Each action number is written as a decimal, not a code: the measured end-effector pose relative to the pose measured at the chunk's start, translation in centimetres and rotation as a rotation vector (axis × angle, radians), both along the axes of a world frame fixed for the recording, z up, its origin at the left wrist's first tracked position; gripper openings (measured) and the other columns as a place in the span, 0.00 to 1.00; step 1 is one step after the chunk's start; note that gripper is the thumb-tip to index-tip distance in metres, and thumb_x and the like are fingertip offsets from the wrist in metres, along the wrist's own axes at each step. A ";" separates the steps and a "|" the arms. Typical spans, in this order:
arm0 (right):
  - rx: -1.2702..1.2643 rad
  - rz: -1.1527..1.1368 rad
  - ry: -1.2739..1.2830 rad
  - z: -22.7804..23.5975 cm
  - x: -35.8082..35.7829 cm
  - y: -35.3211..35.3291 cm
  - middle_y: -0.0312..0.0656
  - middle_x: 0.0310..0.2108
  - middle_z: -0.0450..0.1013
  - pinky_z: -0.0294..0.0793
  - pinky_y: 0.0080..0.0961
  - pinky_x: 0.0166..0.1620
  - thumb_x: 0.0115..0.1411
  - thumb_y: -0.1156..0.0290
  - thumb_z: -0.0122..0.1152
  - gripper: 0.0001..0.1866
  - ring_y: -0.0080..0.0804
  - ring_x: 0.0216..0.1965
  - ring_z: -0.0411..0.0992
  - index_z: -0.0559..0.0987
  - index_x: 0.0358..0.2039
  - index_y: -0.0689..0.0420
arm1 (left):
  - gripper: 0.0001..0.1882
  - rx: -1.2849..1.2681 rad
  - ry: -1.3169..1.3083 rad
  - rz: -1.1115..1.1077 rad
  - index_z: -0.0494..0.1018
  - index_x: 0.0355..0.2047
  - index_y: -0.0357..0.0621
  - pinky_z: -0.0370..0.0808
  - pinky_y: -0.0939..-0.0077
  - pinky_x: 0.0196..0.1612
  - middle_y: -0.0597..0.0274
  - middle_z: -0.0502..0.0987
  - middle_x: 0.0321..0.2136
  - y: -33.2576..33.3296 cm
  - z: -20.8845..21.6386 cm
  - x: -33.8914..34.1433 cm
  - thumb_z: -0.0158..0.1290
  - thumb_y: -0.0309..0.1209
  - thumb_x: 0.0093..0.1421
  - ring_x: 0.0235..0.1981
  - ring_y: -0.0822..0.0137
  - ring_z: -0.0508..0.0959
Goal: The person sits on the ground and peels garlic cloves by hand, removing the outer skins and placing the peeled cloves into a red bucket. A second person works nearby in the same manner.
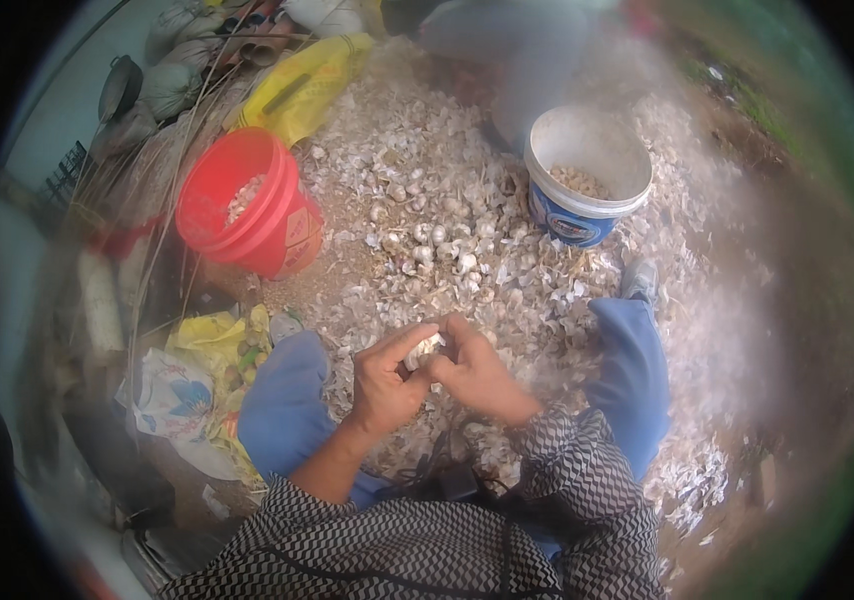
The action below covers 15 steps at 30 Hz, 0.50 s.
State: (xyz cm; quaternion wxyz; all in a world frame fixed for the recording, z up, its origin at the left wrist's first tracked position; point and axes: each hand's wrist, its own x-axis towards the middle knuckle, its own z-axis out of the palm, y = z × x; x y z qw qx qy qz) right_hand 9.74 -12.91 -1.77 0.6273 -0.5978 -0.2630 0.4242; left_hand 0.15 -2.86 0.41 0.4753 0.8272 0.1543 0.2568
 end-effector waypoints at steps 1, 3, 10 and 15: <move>-0.004 0.002 0.069 0.4 0.0 0.1 0.39 0.28 0.65 0.65 0.20 0.33 0.53 0.73 0.51 0.13 0.22 0.30 0.63 0.68 0.40 0.64 | 0.21 0.010 -0.012 0.000 0.73 0.41 0.40 0.69 0.85 0.21 0.55 0.77 0.37 0.1 -0.1 0.1 0.53 0.16 0.43 0.27 0.75 0.76; 0.006 -0.012 0.017 -0.1 -0.3 0.3 0.39 0.29 0.65 0.65 0.20 0.33 0.54 0.73 0.50 0.13 0.21 0.32 0.63 0.67 0.39 0.64 | 0.20 0.032 -0.024 0.012 0.74 0.40 0.39 0.70 0.84 0.22 0.55 0.77 0.36 0.1 -0.5 0.2 0.54 0.16 0.43 0.28 0.73 0.76; 0.011 -0.007 -0.042 -1.5 -0.3 0.2 0.39 0.29 0.65 0.66 0.22 0.34 0.52 0.73 0.48 0.14 0.24 0.32 0.63 0.67 0.39 0.64 | 0.18 -0.025 0.075 0.025 0.74 0.37 0.38 0.75 0.74 0.31 0.52 0.76 0.37 -0.2 -1.1 0.0 0.53 0.18 0.42 0.34 0.60 0.79; -0.043 -0.142 -0.197 -3.6 -1.2 0.4 0.40 0.25 0.66 0.66 0.23 0.30 0.51 0.74 0.46 0.14 0.27 0.26 0.65 0.68 0.39 0.65 | 0.18 0.027 0.086 0.011 0.74 0.38 0.39 0.73 0.79 0.24 0.55 0.77 0.32 -0.7 -1.8 0.1 0.53 0.19 0.42 0.26 0.68 0.78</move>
